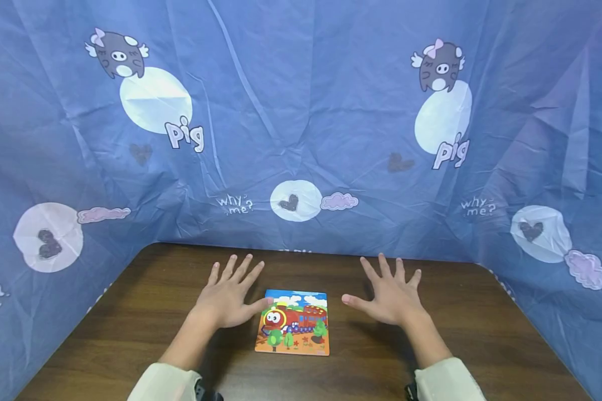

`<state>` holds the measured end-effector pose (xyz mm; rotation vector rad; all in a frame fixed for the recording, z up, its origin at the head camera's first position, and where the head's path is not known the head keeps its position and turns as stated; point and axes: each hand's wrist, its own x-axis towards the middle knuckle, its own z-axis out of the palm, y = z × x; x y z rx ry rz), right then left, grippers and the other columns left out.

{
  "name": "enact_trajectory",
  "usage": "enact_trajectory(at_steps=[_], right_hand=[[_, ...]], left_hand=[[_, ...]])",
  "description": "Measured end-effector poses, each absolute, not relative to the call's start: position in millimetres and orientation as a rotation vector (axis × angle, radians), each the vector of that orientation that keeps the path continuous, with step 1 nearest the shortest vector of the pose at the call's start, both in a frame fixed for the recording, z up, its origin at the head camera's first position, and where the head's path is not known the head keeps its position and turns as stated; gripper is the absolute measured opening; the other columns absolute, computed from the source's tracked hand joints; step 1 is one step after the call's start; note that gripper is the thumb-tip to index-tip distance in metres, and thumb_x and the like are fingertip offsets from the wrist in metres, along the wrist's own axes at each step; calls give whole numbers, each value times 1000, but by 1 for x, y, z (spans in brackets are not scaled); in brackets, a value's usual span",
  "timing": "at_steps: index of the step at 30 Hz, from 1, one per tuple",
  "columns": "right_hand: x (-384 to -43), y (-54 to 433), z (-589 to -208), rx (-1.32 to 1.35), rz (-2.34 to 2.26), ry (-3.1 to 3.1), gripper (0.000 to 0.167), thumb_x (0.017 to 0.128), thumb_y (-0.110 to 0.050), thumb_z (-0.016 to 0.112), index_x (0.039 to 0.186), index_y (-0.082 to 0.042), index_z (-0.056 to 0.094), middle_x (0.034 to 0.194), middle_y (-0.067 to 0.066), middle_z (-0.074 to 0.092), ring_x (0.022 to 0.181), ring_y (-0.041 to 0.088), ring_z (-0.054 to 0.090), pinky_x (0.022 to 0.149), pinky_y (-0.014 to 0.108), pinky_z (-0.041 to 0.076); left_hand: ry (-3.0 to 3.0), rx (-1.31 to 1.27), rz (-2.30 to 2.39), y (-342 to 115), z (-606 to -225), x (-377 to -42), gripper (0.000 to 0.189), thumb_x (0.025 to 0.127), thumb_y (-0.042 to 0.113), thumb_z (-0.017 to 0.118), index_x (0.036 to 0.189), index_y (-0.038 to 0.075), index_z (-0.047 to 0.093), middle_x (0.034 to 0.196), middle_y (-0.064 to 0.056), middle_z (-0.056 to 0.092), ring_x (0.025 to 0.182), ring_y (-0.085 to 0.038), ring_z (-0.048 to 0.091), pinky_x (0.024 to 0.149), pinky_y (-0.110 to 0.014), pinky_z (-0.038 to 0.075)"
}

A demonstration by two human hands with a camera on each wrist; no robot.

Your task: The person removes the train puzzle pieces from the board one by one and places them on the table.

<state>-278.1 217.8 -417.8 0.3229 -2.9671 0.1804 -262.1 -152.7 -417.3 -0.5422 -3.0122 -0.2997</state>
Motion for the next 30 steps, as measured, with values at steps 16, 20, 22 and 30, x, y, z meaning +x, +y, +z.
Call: enact_trajectory(at_steps=[16, 20, 22, 30], right_hand=[[-290, 183, -416, 472, 284, -3066, 89, 89, -65, 66, 161, -22, 34, 162, 24, 33, 143, 60, 27, 106, 84, 16], [-294, 174, -420, 532, 363, -3083, 83, 89, -53, 74, 157, -18, 42, 155, 21, 44, 137, 53, 40, 105, 79, 28], [-296, 171, -422, 564, 379, -3096, 80, 88, -48, 76, 155, -16, 47, 151, 19, 49, 134, 48, 45, 105, 77, 32], [-308, 158, -428, 748, 412, -3118, 60, 86, -35, 82, 137, -9, 63, 130, 12, 65, 121, 32, 60, 102, 58, 48]], left_hand=[[-3103, -790, -281, -116, -425, -279, 79, 98, 67, 49, 163, 25, 31, 169, -10, 24, 155, -40, 16, 122, -63, 10], [-3139, -842, -288, -108, -430, -285, 78, 97, 66, 54, 160, 23, 38, 166, -10, 31, 152, -41, 25, 121, -63, 18], [-3143, -870, -297, -104, -433, -288, 75, 95, 64, 59, 156, 22, 45, 162, -11, 38, 149, -40, 32, 119, -63, 24], [-3089, -952, -334, -97, -440, -299, 57, 90, 50, 76, 135, 16, 67, 141, -8, 59, 126, -30, 52, 108, -54, 43]])
